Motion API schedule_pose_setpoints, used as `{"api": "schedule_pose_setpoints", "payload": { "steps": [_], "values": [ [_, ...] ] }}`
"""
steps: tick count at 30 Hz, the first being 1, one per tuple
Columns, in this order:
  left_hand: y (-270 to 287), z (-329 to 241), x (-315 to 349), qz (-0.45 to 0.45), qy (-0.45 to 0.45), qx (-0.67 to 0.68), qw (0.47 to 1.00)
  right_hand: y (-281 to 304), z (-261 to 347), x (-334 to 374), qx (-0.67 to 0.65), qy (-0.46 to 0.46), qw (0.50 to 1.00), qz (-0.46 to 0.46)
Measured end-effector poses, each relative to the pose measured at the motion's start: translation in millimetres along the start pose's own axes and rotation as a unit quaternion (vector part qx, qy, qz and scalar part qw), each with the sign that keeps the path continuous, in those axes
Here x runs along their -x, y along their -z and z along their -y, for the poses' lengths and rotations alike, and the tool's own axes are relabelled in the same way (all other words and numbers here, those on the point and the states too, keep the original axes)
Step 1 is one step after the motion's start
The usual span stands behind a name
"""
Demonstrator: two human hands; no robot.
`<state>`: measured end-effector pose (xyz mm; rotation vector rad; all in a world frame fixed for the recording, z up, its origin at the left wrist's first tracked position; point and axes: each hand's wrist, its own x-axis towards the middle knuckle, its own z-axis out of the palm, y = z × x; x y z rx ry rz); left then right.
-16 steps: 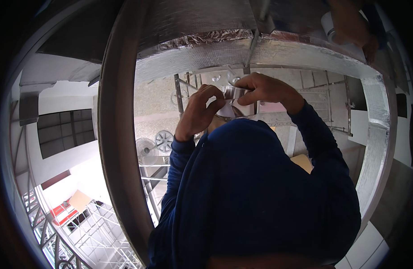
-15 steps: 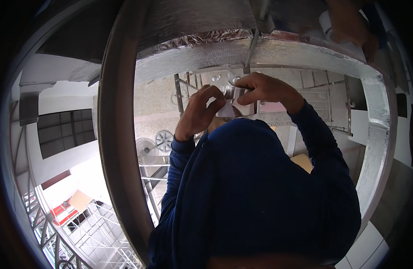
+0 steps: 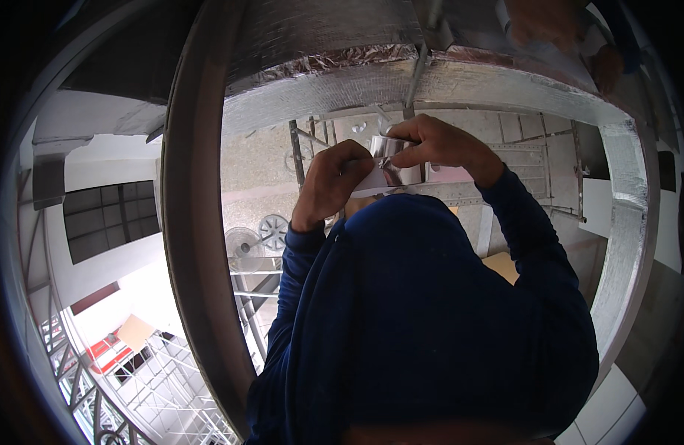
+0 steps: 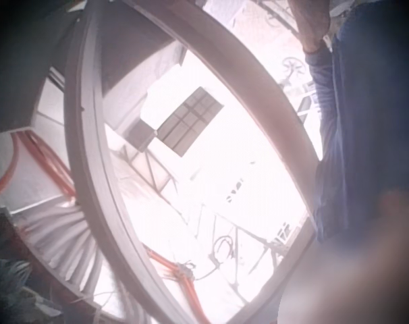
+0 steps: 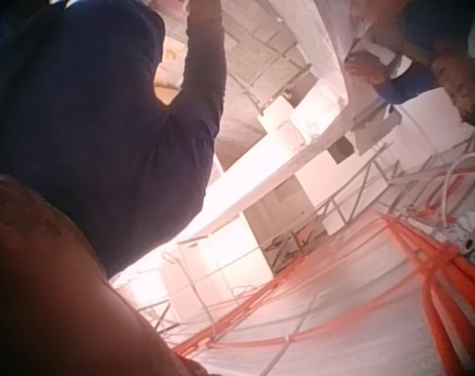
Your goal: The person applies silver duct tape to the seams of a large metal duct on the ceiling. They tear off pieces of tape, press them along the joints, and smooth them down. A coworker is also seen taping a nearby section of the duct.
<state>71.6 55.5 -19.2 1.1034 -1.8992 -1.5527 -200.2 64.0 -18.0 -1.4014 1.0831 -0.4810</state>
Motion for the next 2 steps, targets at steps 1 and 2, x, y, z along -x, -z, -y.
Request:
{"api": "schedule_pose_setpoints", "payload": {
  "steps": [1, 2],
  "values": [
    [-0.1, 0.5, 0.2, -0.003, 0.014, 0.010, 1.000, 0.6, 2.5, 0.8, 0.001, -0.005, 1.000, 0.000],
    [-0.1, 0.9, -0.2, -0.002, 0.011, 0.011, 1.000, 1.7, 5.2, 2.0, 0.002, -0.011, 1.000, 0.001]
  ]
}}
